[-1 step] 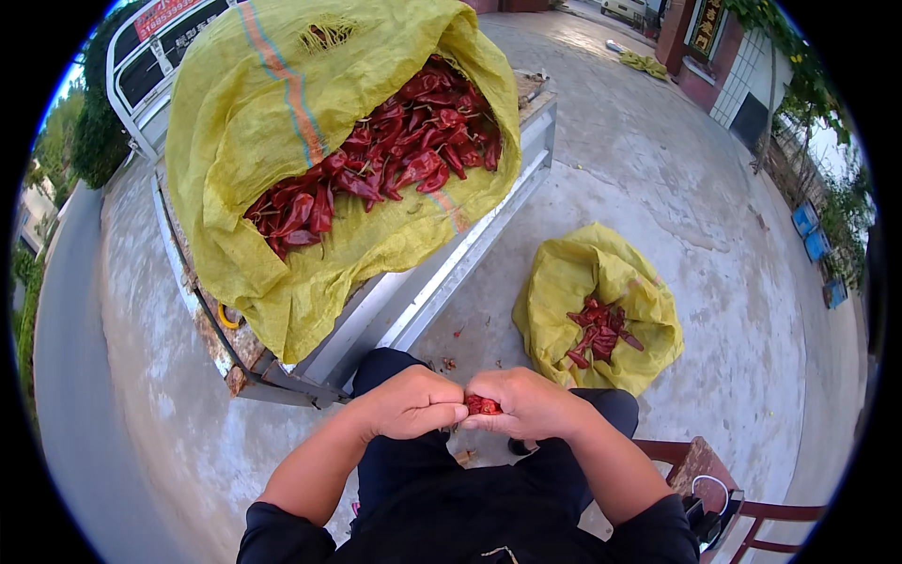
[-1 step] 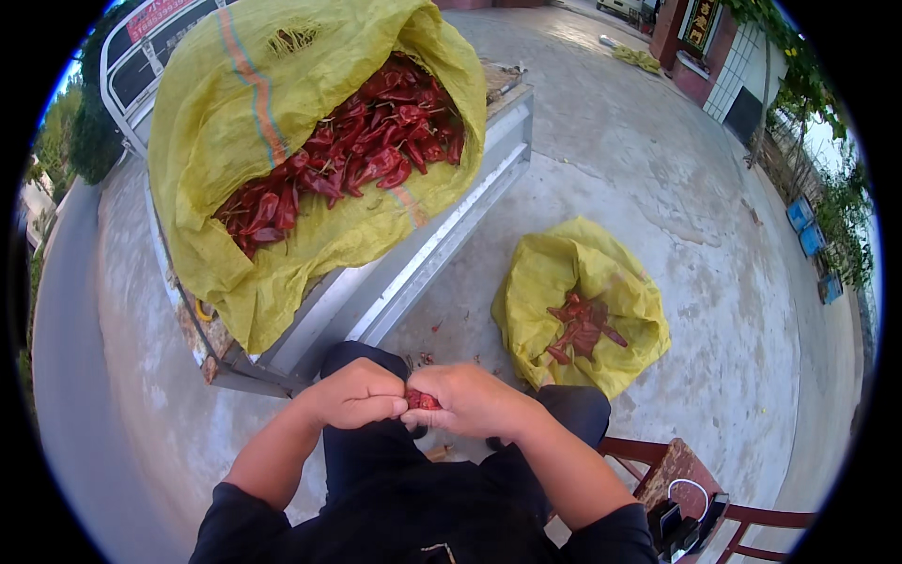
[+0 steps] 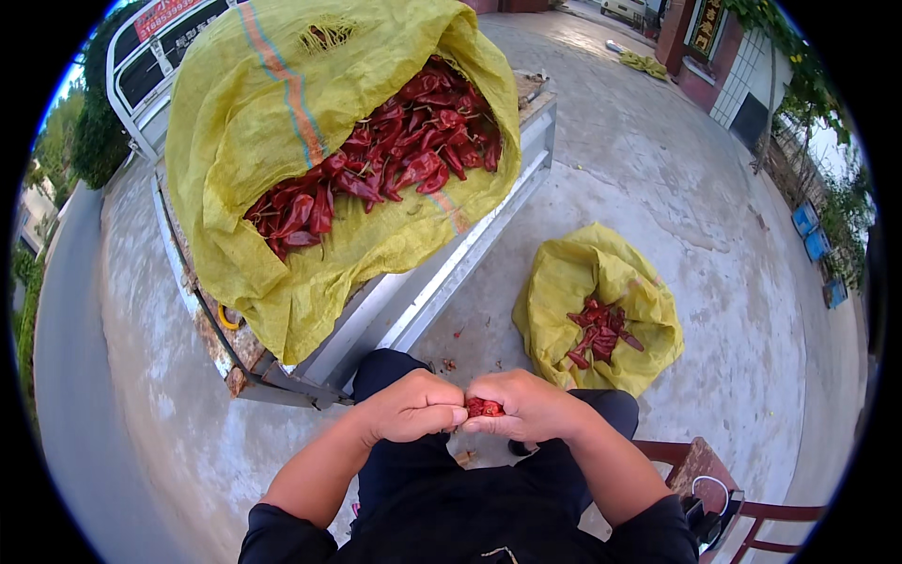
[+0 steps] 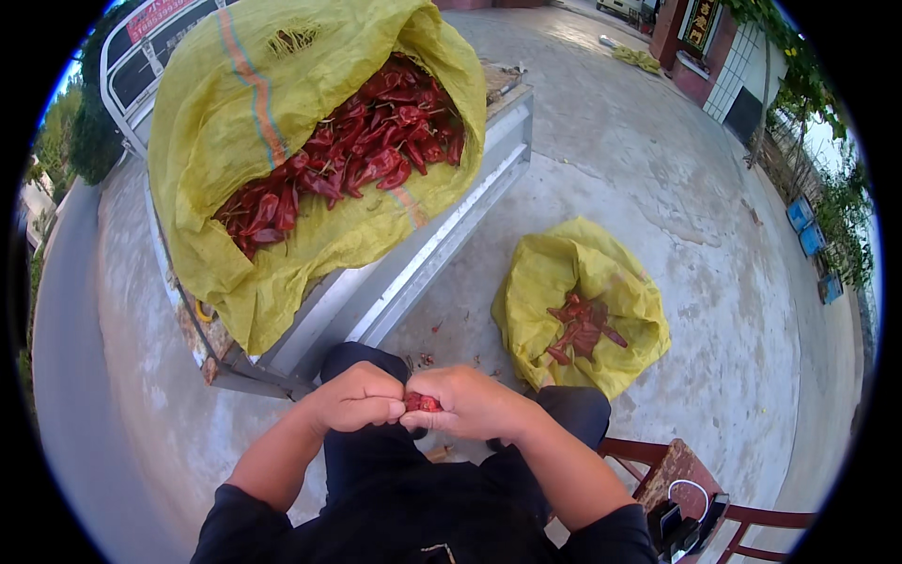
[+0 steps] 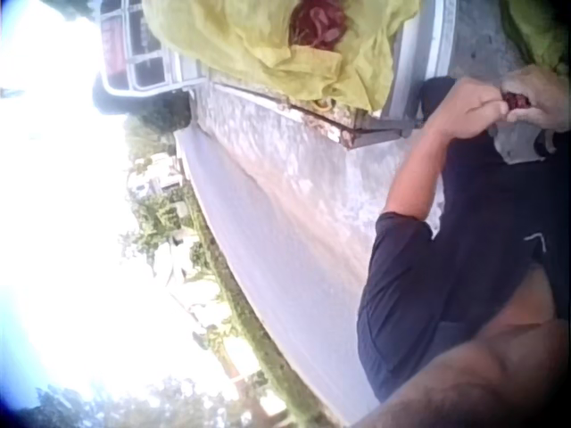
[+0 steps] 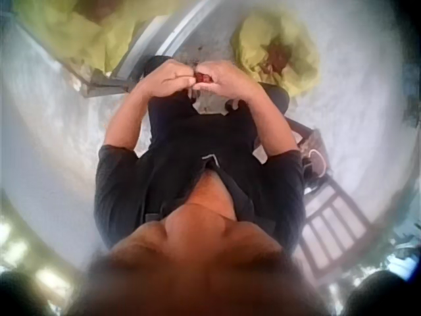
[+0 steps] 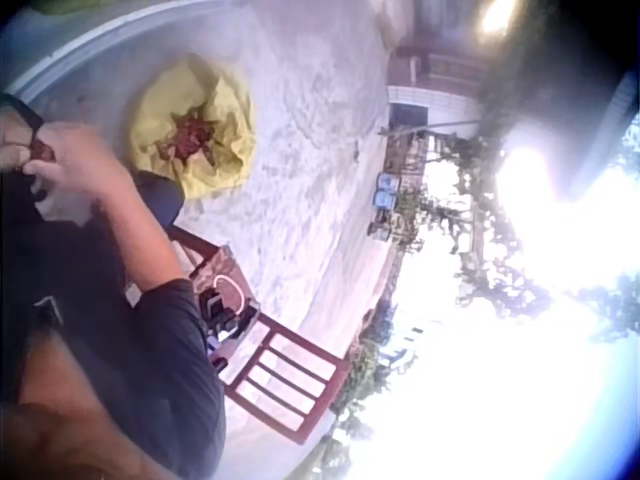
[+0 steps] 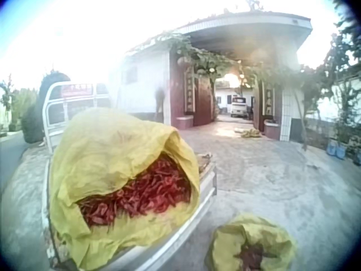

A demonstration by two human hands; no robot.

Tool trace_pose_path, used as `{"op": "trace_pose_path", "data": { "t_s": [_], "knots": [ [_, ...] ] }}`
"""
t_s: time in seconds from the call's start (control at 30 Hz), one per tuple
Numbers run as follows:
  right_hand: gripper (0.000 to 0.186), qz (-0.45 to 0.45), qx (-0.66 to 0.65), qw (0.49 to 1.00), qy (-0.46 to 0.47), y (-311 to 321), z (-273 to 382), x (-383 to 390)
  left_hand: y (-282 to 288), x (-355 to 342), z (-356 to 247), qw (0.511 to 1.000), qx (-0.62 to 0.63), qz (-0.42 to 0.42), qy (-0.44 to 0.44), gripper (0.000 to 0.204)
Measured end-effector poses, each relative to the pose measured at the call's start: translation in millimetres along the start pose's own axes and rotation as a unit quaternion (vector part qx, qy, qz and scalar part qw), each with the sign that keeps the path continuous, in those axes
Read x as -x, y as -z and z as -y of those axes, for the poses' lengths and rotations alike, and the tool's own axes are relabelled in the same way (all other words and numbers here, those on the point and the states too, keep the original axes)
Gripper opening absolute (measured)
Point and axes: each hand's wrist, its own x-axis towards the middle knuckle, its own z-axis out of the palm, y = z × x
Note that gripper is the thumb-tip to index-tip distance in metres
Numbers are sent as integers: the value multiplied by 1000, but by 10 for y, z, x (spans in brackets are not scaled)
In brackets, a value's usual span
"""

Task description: The person sits on a low stool and removes stems from dried red chilies by hand. They pick chilies from a large yellow sack on a truck bed, pull off the stems, and drop the chilies into a smaller yellow sack on the ground.

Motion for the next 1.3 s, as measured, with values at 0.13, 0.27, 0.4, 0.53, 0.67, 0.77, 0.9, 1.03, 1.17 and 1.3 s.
{"op": "trace_pose_path", "data": {
  "t_s": [0.13,0.27,0.4,0.53,0.67,0.77,0.9,1.03,1.17,1.3],
  "knots": [
    [21,-9,-270,962,-30,-15,23,72,-284,81,121,938,337,-77,-32,36],
    [23,-57,-423,903,-42,-143,-87,152,-378,16,243,889,423,-167,-46,33],
    [16,-95,-385,914,-90,-159,-191,207,-297,-54,125,953,165,-242,83,31],
    [16,-120,-310,929,-162,-137,-154,258,-184,-55,24,944,-96,-304,86,40],
    [27,-154,-236,949,-141,-165,-126,220,-274,-71,-162,951,-120,-284,13,38],
    [38,-168,-179,963,-114,-217,-171,195,-390,-130,-114,951,-94,-294,3,29],
    [50,-223,-90,966,-97,-214,-94,216,-389,-129,-135,937,-165,-306,-18,20],
    [41,-272,-26,961,-35,-69,-146,258,-374,-114,-210,921,-245,-302,-21,18],
    [25,-228,-102,964,-90,-72,-64,241,-385,-135,-105,912,-261,-309,-73,16],
    [16,-200,-239,937,-157,-75,-12,221,-406,-120,-87,923,-207,-315,-74,15]
  ]
}}
